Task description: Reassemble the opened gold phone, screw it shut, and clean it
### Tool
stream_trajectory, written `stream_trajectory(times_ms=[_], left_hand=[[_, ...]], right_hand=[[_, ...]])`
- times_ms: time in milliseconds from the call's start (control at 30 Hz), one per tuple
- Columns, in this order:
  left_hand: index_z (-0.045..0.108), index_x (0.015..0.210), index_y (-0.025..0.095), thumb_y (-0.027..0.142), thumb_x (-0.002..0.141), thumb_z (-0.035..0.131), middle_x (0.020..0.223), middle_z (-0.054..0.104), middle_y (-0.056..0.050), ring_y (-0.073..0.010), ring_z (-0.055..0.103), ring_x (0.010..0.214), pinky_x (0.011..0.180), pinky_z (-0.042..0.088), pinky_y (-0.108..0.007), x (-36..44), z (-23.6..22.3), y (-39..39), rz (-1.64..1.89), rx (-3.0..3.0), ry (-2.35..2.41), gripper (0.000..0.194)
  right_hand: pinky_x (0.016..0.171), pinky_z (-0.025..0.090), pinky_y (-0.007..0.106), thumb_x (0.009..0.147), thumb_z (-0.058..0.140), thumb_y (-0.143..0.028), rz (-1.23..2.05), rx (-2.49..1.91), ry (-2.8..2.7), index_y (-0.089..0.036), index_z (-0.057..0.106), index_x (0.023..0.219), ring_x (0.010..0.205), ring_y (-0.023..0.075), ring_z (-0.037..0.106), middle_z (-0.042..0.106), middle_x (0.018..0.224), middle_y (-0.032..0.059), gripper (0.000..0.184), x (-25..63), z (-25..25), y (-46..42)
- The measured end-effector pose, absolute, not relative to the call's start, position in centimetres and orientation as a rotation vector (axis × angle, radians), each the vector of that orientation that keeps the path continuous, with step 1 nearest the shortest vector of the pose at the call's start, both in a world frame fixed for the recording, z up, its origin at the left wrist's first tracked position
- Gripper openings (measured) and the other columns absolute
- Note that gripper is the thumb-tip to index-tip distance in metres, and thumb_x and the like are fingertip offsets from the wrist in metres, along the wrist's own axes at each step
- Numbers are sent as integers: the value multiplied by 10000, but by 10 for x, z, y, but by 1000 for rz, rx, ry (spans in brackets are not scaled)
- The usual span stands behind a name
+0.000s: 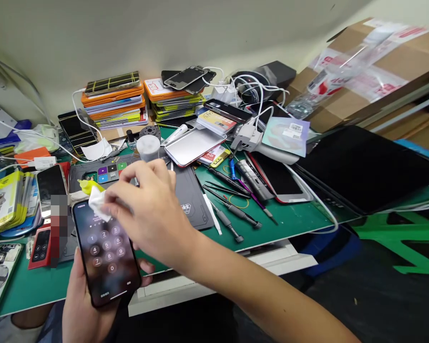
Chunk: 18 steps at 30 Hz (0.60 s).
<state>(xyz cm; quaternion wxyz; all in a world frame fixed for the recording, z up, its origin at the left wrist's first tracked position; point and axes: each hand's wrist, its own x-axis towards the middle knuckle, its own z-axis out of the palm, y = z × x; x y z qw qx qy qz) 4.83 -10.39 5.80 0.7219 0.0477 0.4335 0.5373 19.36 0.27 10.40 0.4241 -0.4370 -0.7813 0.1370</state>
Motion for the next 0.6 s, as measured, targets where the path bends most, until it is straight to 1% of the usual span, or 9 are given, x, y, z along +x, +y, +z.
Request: stream_trajectory(times_ms=[33, 67, 167, 200, 233, 333, 433, 533, 600], left_hand=[[838, 1160, 170, 633, 1002, 613, 1120, 833, -104, -330, 782, 1105, 970, 658, -426, 49, 58, -104, 1180, 115, 966, 538], [834, 1163, 165, 627, 993, 630, 1114, 833, -108, -329, 786, 1088, 954, 661, -426, 51, 59, -102, 1216, 100, 1007, 533], [825, 1177, 198, 482, 1057, 561, 1071, 839, -55, -208, 798, 1008, 881, 648, -273, 55, 67, -92, 1395, -22, 1180, 406], [822, 1187, 198, 458, 1074, 531, 1066, 838, -49, -182, 796, 999, 876, 636, -238, 57, 70, -88, 1429, -54, 1201, 406], [818, 1200, 190, 458, 1089, 504, 1082, 835, -55, -178, 793, 1012, 909, 628, -240, 57, 73, -83, 1438, -53, 1187, 427], [805, 1234, 178, 461, 1121, 449, 1176, 821, -73, -202, 784, 1062, 1062, 593, -330, 57, 77, -74, 1419, 43, 1112, 469], [805, 1234, 192, 524, 1121, 436, 1216, 810, -77, -226, 782, 1080, 1087, 588, -384, 56, 75, -72, 1348, 39, 1098, 509], [813, 1188, 169, 507, 1132, 414, 1187, 810, -82, -229, 769, 1126, 1094, 581, -365, 57, 73, -72, 1328, 10, 1087, 526], [826, 1089, 149, 472, 1146, 382, 1103, 814, -78, -214, 767, 1121, 1098, 574, -335, 60, 72, -72, 1325, -19, 1078, 552]], right_hand=[[966, 415, 453, 972, 791, -300, 377, -1125, -1933, -233, 792, 933, 1073, 266, 500, 668, 1074, 73, 78, 194, 105, 7], [970, 410, 450, 970, 792, -289, 419, -1134, -1935, -228, 792, 936, 1079, 263, 497, 662, 1079, 72, 69, 194, 105, 6], [938, 380, 424, 1000, 757, -297, 545, -1019, -2071, -227, 778, 956, 1071, 242, 489, 669, 1098, 49, 86, 195, 98, -15], [924, 369, 417, 1016, 736, -297, 588, -960, -2129, -226, 770, 966, 1062, 232, 488, 676, 1104, 39, 93, 196, 95, -25], [913, 358, 413, 1029, 719, -292, 624, -911, -2175, -227, 763, 975, 1050, 224, 487, 682, 1106, 30, 96, 198, 91, -33], [903, 342, 415, 1030, 718, -284, 661, -942, -2196, -222, 752, 957, 1041, 223, 478, 684, 1094, 30, 102, 207, 81, -46], [884, 342, 413, 992, 762, -254, 666, -1111, -2145, -210, 746, 896, 1040, 239, 470, 668, 1083, 52, 107, 216, 74, -44], [900, 339, 417, 994, 762, -262, 719, -1053, -2177, -223, 761, 928, 1046, 239, 480, 671, 1098, 48, 77, 212, 75, -43], [908, 335, 421, 1017, 739, -304, 741, -946, -2228, -237, 776, 964, 1055, 238, 484, 681, 1124, 38, 92, 203, 78, -39]])
